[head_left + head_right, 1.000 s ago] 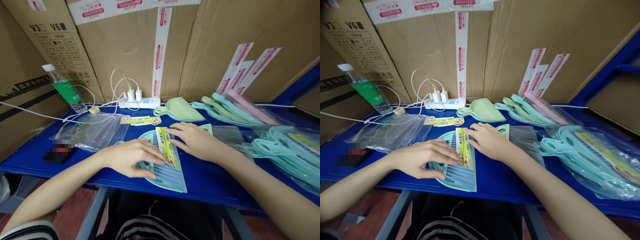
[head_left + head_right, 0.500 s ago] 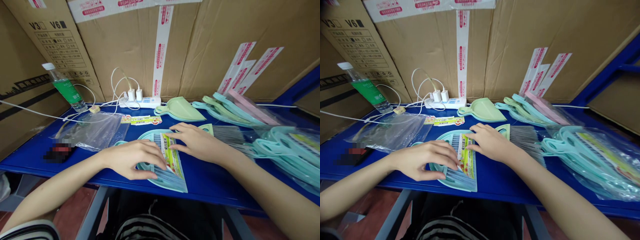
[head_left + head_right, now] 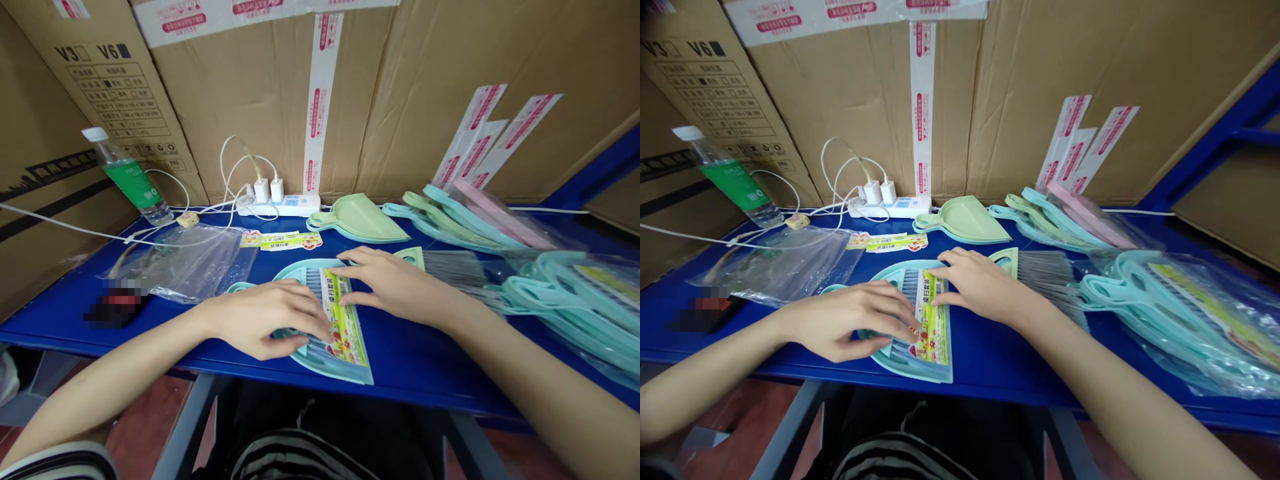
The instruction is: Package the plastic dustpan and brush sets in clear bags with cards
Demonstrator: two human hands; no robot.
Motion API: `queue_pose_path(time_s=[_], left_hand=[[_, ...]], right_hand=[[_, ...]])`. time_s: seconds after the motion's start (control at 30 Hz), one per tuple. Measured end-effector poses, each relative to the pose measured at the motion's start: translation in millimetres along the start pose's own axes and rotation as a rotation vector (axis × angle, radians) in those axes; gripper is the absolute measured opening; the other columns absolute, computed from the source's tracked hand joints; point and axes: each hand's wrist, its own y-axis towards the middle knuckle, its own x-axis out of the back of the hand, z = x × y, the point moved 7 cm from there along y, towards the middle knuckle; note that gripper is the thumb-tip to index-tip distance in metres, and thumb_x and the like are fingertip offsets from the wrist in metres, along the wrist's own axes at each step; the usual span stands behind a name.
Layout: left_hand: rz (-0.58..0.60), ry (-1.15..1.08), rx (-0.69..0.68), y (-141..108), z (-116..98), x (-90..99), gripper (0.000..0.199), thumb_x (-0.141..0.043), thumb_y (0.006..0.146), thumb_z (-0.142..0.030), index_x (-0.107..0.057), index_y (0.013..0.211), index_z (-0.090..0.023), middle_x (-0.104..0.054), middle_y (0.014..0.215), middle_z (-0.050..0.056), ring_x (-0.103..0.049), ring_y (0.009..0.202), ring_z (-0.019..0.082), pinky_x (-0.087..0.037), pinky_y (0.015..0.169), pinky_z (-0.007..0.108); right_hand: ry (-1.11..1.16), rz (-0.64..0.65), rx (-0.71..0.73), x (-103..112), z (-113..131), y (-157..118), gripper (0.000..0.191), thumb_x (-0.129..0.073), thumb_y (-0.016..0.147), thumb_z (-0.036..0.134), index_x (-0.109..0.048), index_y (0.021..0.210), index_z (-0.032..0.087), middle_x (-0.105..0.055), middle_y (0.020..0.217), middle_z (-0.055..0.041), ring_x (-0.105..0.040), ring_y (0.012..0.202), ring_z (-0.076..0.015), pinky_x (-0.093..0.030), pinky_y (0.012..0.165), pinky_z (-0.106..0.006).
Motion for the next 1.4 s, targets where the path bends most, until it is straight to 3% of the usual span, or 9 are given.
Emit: queue_pose_path(time_s=[0.33, 0.5, 0.67, 0.8, 0.93, 1.07, 1.4], left_hand=[[-0.018, 0.051, -0.021, -1, 2, -1.3, 0.034, -0.049, 0.085, -0.006, -0.071, 0.109, -0.016, -0.071, 0.117, 0.009, -0.060, 0.108, 0.023, -0.045, 0.099, 0.037], [-0.040, 0.050, -0.020, -1, 0, 3.9, 0.030, -0.050, 0.089, -0.009, -0.070, 0.109, -0.017, -0.071, 0.114, 0.010, -0.062, 0.104, 0.022, -0.048, 0.096, 0.036], [-0.119, 0.196, 0.103, -9, 14, 19.4, 0.023, -0.047, 0.098, -0.020, -0.066, 0.111, -0.017, -0.071, 0.106, 0.009, -0.062, 0.098, 0.021, -0.048, 0.090, 0.036], [-0.136, 0.325, 0.250, -19, 31, 26.8, 0.032, -0.045, 0.100, -0.040, -0.060, 0.111, -0.015, -0.065, 0.100, 0.010, -0.061, 0.090, 0.021, -0.049, 0.079, 0.033], [-0.136, 0.294, 0.289, -22, 37, 28.2, 0.053, -0.049, 0.092, -0.063, -0.056, 0.114, -0.015, -0.061, 0.100, 0.010, -0.060, 0.089, 0.023, -0.049, 0.075, 0.032], [-0.135, 0.270, 0.301, -25, 38, 30.6, 0.065, -0.054, 0.085, -0.072, -0.054, 0.119, -0.016, -0.059, 0.105, 0.011, -0.060, 0.093, 0.025, -0.049, 0.078, 0.035], [-0.024, 0.177, 0.336, -35, 50, 24.7, 0.086, -0.084, 0.062, -0.060, -0.048, 0.130, -0.023, -0.052, 0.112, 0.005, -0.057, 0.098, 0.023, -0.047, 0.082, 0.031]], right_hand=[[0.041, 0.011, -0.003, -1, 1, -3, 0.052, -0.069, 0.085, 0.049, -0.068, 0.125, 0.016, -0.066, 0.125, -0.0178, -0.063, 0.112, -0.0335, -0.055, 0.088, -0.047], [0.054, 0.027, -0.014, -2, 1, -3, 0.052, -0.068, 0.086, 0.048, -0.067, 0.127, 0.016, -0.065, 0.127, -0.0180, -0.062, 0.114, -0.0336, -0.055, 0.089, -0.047], [0.045, 0.075, -0.044, -1, 1, -2, 0.054, -0.070, 0.085, 0.046, -0.065, 0.129, 0.015, -0.064, 0.129, -0.0191, -0.062, 0.116, -0.0341, -0.054, 0.092, -0.047], [0.048, 0.067, -0.033, -2, 3, -2, 0.053, -0.068, 0.087, 0.045, -0.064, 0.130, 0.015, -0.064, 0.128, -0.0192, -0.063, 0.114, -0.0342, -0.055, 0.091, -0.048], [0.023, 0.031, -0.012, -2, 2, -2, 0.052, -0.058, 0.092, 0.049, -0.064, 0.131, 0.015, -0.064, 0.127, -0.0191, -0.064, 0.111, -0.0346, -0.055, 0.089, -0.051], [0.012, -0.014, 0.006, 1, 1, -4, 0.053, -0.050, 0.095, 0.052, -0.064, 0.130, 0.015, -0.064, 0.128, -0.0192, -0.062, 0.114, -0.0351, -0.054, 0.091, -0.053], [-0.025, -0.041, 0.018, -1, 1, -1, 0.047, -0.046, 0.098, 0.046, -0.066, 0.124, 0.012, -0.069, 0.115, -0.0184, -0.066, 0.102, -0.0316, -0.056, 0.085, -0.048]])
